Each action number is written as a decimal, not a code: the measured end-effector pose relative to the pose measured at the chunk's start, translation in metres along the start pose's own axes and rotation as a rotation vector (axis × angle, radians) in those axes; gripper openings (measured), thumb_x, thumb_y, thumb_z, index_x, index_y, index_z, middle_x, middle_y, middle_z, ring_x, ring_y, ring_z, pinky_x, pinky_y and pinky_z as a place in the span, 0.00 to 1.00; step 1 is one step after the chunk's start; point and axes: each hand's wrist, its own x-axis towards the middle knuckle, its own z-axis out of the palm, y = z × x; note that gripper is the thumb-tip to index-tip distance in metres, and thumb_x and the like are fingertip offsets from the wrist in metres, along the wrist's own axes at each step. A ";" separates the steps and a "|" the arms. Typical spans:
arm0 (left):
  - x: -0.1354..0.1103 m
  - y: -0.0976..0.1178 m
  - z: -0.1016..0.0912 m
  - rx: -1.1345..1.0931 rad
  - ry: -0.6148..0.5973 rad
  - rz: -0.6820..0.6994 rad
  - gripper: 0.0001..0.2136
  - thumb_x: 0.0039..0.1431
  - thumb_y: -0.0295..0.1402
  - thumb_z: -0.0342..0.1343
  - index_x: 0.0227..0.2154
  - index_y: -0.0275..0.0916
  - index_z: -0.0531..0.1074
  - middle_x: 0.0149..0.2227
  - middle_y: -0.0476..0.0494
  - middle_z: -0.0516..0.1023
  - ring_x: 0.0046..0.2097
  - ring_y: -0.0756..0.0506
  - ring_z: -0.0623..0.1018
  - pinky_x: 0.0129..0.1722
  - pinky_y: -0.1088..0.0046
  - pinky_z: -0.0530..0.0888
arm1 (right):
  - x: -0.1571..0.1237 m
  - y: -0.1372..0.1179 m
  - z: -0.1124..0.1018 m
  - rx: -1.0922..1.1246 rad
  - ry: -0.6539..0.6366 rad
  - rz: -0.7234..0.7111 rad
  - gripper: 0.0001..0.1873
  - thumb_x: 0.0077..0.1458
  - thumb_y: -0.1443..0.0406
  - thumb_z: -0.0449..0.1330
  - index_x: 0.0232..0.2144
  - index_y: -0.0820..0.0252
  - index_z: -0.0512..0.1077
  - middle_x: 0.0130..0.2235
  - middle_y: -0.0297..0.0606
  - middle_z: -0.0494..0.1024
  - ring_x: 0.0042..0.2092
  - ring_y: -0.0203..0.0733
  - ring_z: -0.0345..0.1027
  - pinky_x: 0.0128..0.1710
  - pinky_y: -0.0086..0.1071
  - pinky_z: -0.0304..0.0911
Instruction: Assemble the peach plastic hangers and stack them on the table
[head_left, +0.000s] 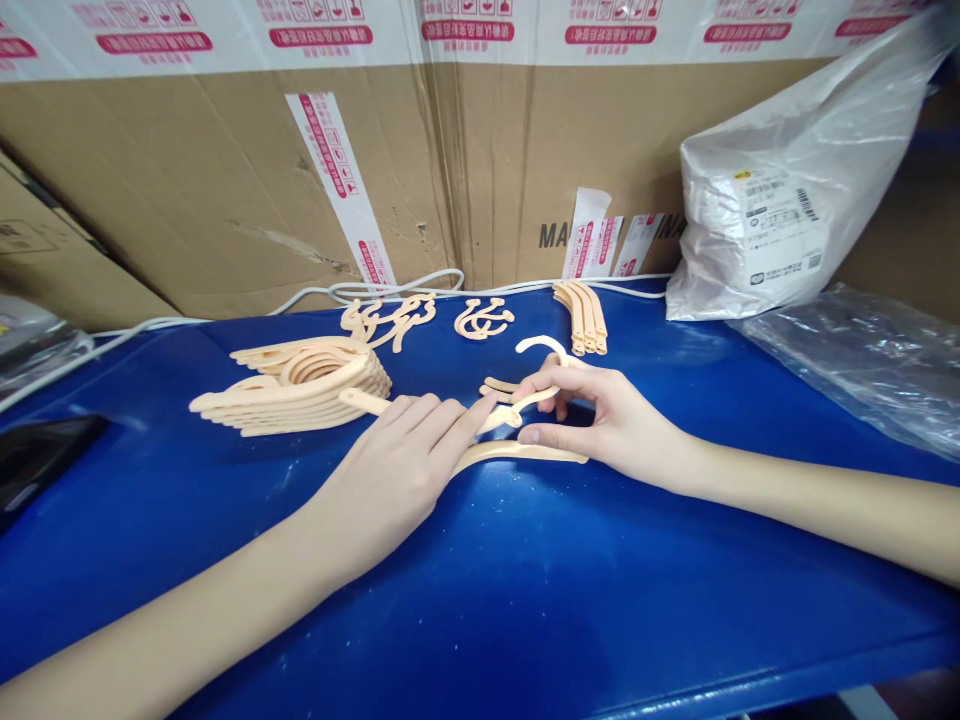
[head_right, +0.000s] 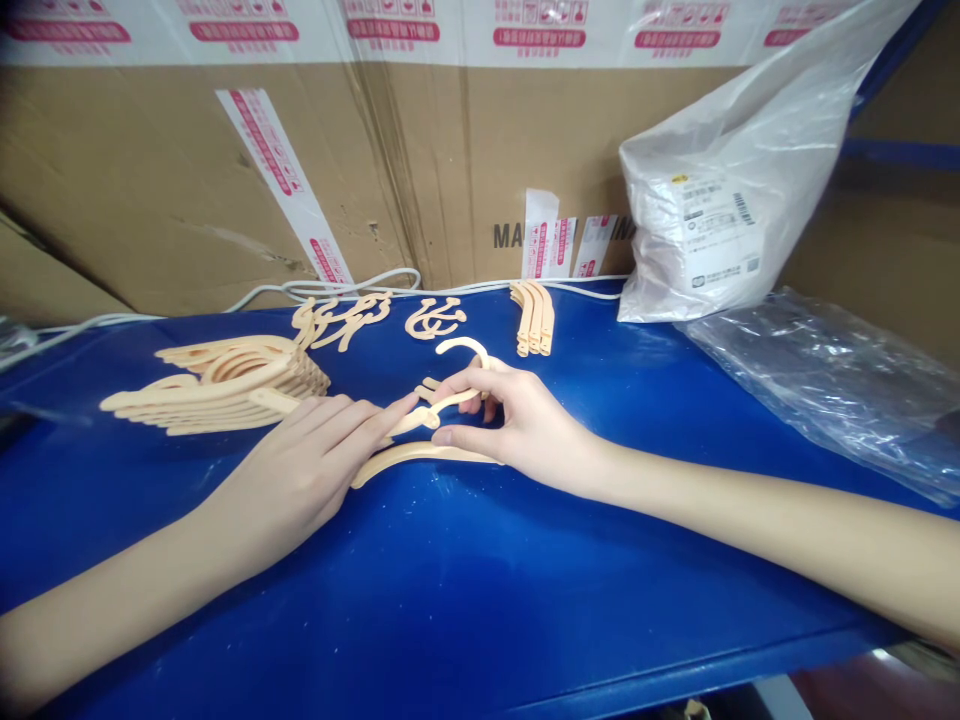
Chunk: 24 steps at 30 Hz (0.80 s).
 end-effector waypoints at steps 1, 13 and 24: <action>0.000 0.000 0.000 0.001 -0.001 -0.001 0.20 0.64 0.19 0.38 0.55 0.25 0.65 0.38 0.37 0.74 0.37 0.41 0.69 0.38 0.65 0.67 | 0.000 0.000 0.000 0.000 0.002 -0.004 0.15 0.52 0.58 0.66 0.42 0.57 0.76 0.39 0.36 0.76 0.35 0.37 0.65 0.35 0.33 0.63; 0.001 0.000 0.000 -0.019 0.008 -0.038 0.18 0.64 0.20 0.42 0.55 0.26 0.65 0.38 0.38 0.74 0.37 0.41 0.69 0.37 0.66 0.68 | -0.003 -0.003 -0.001 0.007 0.028 -0.058 0.13 0.58 0.59 0.61 0.44 0.57 0.75 0.39 0.36 0.77 0.36 0.38 0.68 0.35 0.33 0.64; 0.003 0.002 -0.004 -0.077 0.058 -0.125 0.16 0.68 0.24 0.42 0.56 0.29 0.63 0.34 0.43 0.73 0.33 0.45 0.70 0.32 0.70 0.67 | -0.009 -0.004 0.002 -0.121 0.011 -0.212 0.28 0.60 0.67 0.58 0.61 0.54 0.58 0.41 0.35 0.74 0.44 0.39 0.68 0.46 0.35 0.65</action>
